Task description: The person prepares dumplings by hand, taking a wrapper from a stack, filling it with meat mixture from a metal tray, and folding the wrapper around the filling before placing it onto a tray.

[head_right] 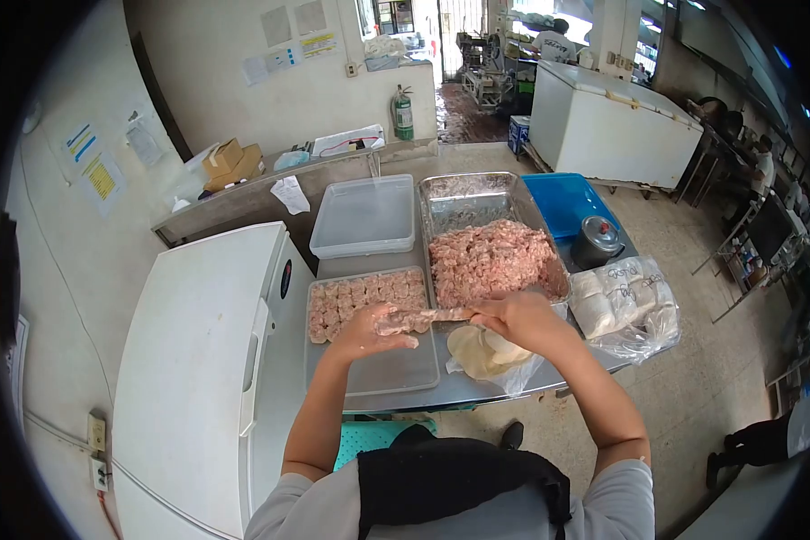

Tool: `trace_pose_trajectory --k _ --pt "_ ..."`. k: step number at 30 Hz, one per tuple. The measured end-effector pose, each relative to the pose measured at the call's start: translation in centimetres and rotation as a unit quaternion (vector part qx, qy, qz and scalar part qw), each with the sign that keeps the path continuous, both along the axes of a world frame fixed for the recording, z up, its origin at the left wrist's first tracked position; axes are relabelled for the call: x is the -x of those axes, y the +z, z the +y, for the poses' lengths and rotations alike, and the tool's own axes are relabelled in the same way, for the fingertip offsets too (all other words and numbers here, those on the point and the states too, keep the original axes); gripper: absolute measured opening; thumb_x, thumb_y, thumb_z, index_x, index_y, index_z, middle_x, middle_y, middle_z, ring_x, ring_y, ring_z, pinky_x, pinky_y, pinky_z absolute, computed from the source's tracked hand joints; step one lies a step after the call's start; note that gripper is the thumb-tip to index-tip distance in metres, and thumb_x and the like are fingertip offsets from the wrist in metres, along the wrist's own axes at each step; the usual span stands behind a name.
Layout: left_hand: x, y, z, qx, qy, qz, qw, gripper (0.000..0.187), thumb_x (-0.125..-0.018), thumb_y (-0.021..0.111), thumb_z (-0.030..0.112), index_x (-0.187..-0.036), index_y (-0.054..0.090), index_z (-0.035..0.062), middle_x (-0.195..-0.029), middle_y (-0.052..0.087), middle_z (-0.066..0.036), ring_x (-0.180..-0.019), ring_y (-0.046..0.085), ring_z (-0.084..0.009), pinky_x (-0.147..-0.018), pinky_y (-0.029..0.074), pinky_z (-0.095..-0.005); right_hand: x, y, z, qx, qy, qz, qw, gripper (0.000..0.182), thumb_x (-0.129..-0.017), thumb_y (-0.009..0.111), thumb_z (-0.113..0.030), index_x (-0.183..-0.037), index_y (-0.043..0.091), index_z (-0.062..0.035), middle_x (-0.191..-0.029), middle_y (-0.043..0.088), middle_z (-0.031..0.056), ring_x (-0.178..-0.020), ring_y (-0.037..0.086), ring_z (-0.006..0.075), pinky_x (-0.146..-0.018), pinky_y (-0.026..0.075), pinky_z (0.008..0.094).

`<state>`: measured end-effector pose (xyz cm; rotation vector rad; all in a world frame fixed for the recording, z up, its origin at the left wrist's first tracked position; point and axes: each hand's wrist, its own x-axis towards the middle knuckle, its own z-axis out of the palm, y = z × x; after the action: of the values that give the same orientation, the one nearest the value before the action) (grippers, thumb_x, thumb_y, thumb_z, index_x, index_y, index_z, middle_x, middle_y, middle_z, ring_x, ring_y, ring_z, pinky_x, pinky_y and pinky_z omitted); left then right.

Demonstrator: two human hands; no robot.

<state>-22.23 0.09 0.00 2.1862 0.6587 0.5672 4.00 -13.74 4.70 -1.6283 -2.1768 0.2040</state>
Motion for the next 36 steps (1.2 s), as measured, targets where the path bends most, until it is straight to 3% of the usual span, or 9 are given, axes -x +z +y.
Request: trace_pose_trajectory --k 2,6,8,11,22,26,27,31,36 --pt "0.4 0.8 0.1 0.221 0.0 -0.033 0.975 0.048 -0.068 0.085 0.028 -0.101 0.064 -0.0004 -0.098 0.066 -0.01 -0.092 0.061 -0.0152 -0.082 0.048 -0.0302 1.7 2.2 -0.7 -0.046 -0.072 -0.087 0.993 0.021 -0.088 0.062 -0.028 -0.096 0.068 -0.0102 -0.082 0.065 0.0122 -0.073 0.064 0.034 -0.062 0.05 0.0427" --pt "0.7 -1.8 1.5 0.074 -0.021 -0.092 0.993 0.046 -0.073 0.082 0.027 -0.105 0.063 0.0004 -0.098 0.067 -0.01 -0.087 0.063 -0.0157 -0.081 0.05 -0.0322 3.6 0.1 -0.4 -0.07 -0.006 -0.005 0.998 0.02 -0.086 0.063 -0.027 -0.096 0.069 -0.0101 -0.079 0.064 0.0093 -0.071 0.064 0.0317 -0.058 0.05 0.0415" --pt "1.0 -3.3 1.8 0.021 0.085 -0.046 0.995 0.05 -0.074 0.081 0.023 -0.113 0.058 0.0016 -0.1 0.066 -0.008 -0.087 0.062 -0.013 -0.081 0.049 -0.0305 3.0 3.5 -0.2 -0.066 -0.035 -0.086 0.993 0.02 -0.087 0.062 -0.024 -0.098 0.068 -0.0096 -0.079 0.064 0.0094 -0.07 0.063 0.0328 -0.058 0.049 0.0418" --pt "2.1 1.1 0.0 0.241 0.028 -0.078 0.967 0.055 -0.074 0.081 0.02 -0.119 0.055 0.002 -0.1 0.065 -0.006 -0.086 0.06 -0.0113 -0.079 0.049 -0.0284 3.1 6.4 -1.1 -0.034 -0.041 -0.019 0.998 0.022 -0.089 0.06 -0.024 -0.101 0.068 -0.0071 -0.087 0.065 0.0134 -0.078 0.063 0.0351 -0.066 0.05 0.0424" --pt "3.6 -3.6 1.8 0.091 0.042 -0.09 0.991 0.053 -0.07 0.084 0.026 -0.108 0.06 -0.0009 -0.088 0.066 -0.008 -0.084 0.06 -0.0136 -0.077 0.049 -0.0306 3.9 0.2 -1.6 0.034 -0.083 0.049 0.995 0.029 -0.092 0.059 -0.026 -0.11 0.064 -0.0032 -0.098 0.066 0.0177 -0.091 0.063 0.0367 -0.077 0.051 0.0388" --pt "4.6 -6.4 2.2 0.045 0.053 0.013 0.998 0.054 -0.068 0.083 0.025 -0.109 0.058 -0.0013 -0.087 0.065 -0.014 -0.082 0.063 -0.0249 -0.079 0.048 -0.0349 1.2 -2.3 -5.0 0.022 -0.142 0.217 0.966 0.026 -0.091 0.06 -0.021 -0.11 0.066 -0.004 -0.094 0.067 0.0166 -0.085 0.065 0.032 -0.073 0.05 0.037" --pt "4.5 -8.5 2.4 0.044 0.045 0.02 0.998 0.054 -0.068 0.083 0.025 -0.109 0.058 -0.0013 -0.087 0.065 -0.014 -0.082 0.063 -0.0249 -0.079 0.048 -0.0349 0.6 -3.4 -6.1 0.01 -0.156 0.249 0.956 0.028 -0.092 0.06 -0.022 -0.111 0.065 -0.0018 -0.087 0.068 0.0142 -0.076 0.064 0.0217 -0.069 0.048 0.032" --pt "2.0 -14.7 1.5 -0.075 0.091 0.055 0.991 0.064 -0.068 0.081 0.026 -0.121 0.056 0.0025 -0.107 0.063 -0.019 -0.096 0.062 -0.0317 -0.086 0.047 -0.0382 -1.1 -5.4 -10.2 0.082 -0.255 0.36 0.894 0.03 -0.095 0.058 -0.022 -0.112 0.064 0.002 -0.077 0.06 0.0025 -0.07 0.048 0.0084 -0.065 0.044 0.0258" --pt "-2.3 -15.5 -1.0 0.037 0.107 0.008 0.994 0.074 -0.07 0.08 0.021 -0.133 0.045 0.0032 -0.108 0.062 -0.022 -0.094 0.061 -0.0351 -0.084 0.048 -0.039 -1.6 -5.1 -13.3 0.081 -0.303 0.414 0.854 0.03 -0.095 0.059 -0.023 -0.112 0.064 0.0022 -0.076 0.057 -0.0005 -0.068 0.046 0.0079 -0.062 0.042 0.0249"
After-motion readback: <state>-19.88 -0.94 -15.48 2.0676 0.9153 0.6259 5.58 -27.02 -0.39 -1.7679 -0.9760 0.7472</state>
